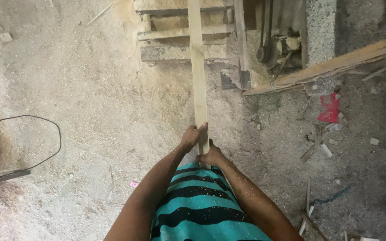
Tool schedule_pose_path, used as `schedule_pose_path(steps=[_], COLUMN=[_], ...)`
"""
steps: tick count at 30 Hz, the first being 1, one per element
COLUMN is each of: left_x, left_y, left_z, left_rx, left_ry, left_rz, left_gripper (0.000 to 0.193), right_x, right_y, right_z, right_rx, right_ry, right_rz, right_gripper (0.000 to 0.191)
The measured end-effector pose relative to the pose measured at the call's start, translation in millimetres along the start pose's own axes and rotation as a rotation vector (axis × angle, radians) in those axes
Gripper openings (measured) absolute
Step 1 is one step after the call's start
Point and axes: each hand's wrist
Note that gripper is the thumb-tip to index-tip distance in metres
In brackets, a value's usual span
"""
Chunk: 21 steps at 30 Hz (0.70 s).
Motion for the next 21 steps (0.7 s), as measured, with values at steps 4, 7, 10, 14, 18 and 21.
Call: schedule_pose_path(steps=[4,7,10,14,18,21], left_x=[5,10,14,18,26,32], left_y=[-7,-14,-18,-25,-33,-37], left_z=[-1,0,0,1,2,2], left_rx=[0.012,0.031,0.008,-0.017,-0.011,-0.005], left_ry=[-0.012,-0.051,-0.018,0.018,0.011,-0.013], left_rz=[0.011,0.026,0.026,0.005,0.014,-0.03], left_gripper=[0.068,0.066,0.065,0.066,0.068,0.072], right_x=[2,1,-2,-9,-13,-14], right_y=[-10,-16,-20,-23,-31,-40], right_z=[0,-3,-7,-15,-19,-20], right_rx=[0.017,0.015,0.016,0.008,0.005,0.02], right_ry=[0.026,0.016,0.033,0.023,0.022,0.078], right_rz=[-0.104,-0.063,-0.027,-0.021,-0.007,-0.087], right_gripper=[0.105,0.107,0.106,0.105,0.104,0.102])
Point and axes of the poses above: each hand's wrist, its own y-axis away from the middle knuckle, its own z-axis out of the palm, x = y × z, and after that the axes turned 15 degrees about x, right-handed
